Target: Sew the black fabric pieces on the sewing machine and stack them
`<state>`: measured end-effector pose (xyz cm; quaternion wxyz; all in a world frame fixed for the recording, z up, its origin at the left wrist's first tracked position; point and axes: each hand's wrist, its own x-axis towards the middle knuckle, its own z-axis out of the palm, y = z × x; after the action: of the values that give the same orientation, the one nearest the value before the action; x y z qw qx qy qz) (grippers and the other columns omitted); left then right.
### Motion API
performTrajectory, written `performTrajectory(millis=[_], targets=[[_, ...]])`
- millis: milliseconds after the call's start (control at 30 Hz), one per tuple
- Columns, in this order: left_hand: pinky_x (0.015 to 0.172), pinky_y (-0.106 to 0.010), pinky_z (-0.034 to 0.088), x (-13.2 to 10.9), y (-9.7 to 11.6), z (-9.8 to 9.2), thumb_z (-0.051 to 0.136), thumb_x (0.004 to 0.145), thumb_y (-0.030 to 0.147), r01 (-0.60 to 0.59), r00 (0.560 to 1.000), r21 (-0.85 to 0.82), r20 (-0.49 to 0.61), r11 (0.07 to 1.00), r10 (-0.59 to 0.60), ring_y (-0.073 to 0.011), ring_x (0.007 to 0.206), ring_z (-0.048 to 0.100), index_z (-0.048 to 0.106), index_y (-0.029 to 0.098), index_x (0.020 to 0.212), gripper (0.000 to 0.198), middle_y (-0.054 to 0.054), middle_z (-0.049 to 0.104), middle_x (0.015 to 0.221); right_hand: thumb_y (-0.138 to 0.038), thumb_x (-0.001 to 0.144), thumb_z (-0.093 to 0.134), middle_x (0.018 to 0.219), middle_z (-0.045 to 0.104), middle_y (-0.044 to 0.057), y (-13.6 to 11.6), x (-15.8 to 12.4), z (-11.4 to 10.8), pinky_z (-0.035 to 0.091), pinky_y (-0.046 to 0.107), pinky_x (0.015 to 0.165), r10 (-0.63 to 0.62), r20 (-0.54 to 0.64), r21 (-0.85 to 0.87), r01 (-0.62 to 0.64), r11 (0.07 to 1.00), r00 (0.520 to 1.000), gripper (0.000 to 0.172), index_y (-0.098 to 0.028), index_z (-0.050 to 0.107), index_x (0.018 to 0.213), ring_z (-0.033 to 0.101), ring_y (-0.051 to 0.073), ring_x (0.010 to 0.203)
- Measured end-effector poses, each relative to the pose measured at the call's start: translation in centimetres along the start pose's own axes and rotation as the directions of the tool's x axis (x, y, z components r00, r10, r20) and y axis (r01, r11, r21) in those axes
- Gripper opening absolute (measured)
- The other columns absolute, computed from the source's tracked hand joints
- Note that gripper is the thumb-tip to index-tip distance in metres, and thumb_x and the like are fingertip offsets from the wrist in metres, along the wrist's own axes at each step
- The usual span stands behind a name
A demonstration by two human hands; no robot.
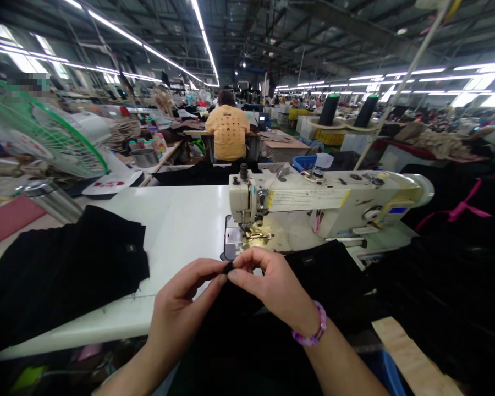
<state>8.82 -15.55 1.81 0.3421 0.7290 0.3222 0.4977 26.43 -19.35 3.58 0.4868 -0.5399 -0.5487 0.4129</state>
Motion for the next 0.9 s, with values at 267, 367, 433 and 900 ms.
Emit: performTrajectory(millis=[267,367,433,900], targets=[[0.071,-0.023,0.059,0.7,0.6,-0.6,0.070,0.084,0.023,0.084,0.996,-0.077,0.031,0.993,-0.082,-0.0152,0.076,0.072,0.079,0.024,0.086,0.009,-0.001,0.078,0.083,-0.029,0.082,0.069,0.073,0.063,-0.003,-0.4,-0.1,0.9,0.050,0.024,0.067,-0.114,-0.050,-0.118,0.108,0.987,0.992,0.009,-0.020,0.069,0.083,0.058,0.013,0.069],[0.071,-0.023,0.059,1.0,0.5,-0.6,0.069,0.084,0.019,0.040,0.999,-0.052,0.018,0.998,-0.039,-0.0148,0.075,0.072,0.079,0.023,0.086,0.011,-0.001,0.078,0.083,-0.022,0.081,0.068,0.071,0.061,-0.004,-0.7,-0.2,1.4,0.049,0.024,0.066,-0.196,-0.083,-0.178,0.179,0.968,0.977,0.001,-0.021,0.067,0.081,0.057,0.012,0.068],[0.073,-0.024,0.058,1.2,0.6,-0.6,0.069,0.083,0.016,0.002,1.000,-0.021,-0.012,1.000,-0.002,-0.0148,0.075,0.072,0.079,0.022,0.084,0.011,-0.001,0.077,0.082,-0.018,0.080,0.067,0.074,0.061,-0.003,-0.7,-0.3,1.6,0.049,0.025,0.069,-0.257,-0.086,-0.247,0.229,0.942,0.963,0.004,-0.021,0.066,0.082,0.057,0.013,0.070],[0.066,-0.021,0.059,0.8,0.6,-3.7,0.079,0.077,0.040,0.332,0.895,-0.280,-0.208,0.901,-0.394,-0.0161,0.074,0.073,0.079,0.020,0.084,0.021,-0.004,0.080,0.087,-0.022,0.089,0.070,0.103,0.070,0.004,1.1,-1.2,-1.3,0.043,0.043,0.098,-0.434,0.106,-0.562,0.414,0.716,0.894,0.005,-0.022,0.067,0.093,0.061,0.022,0.104]])
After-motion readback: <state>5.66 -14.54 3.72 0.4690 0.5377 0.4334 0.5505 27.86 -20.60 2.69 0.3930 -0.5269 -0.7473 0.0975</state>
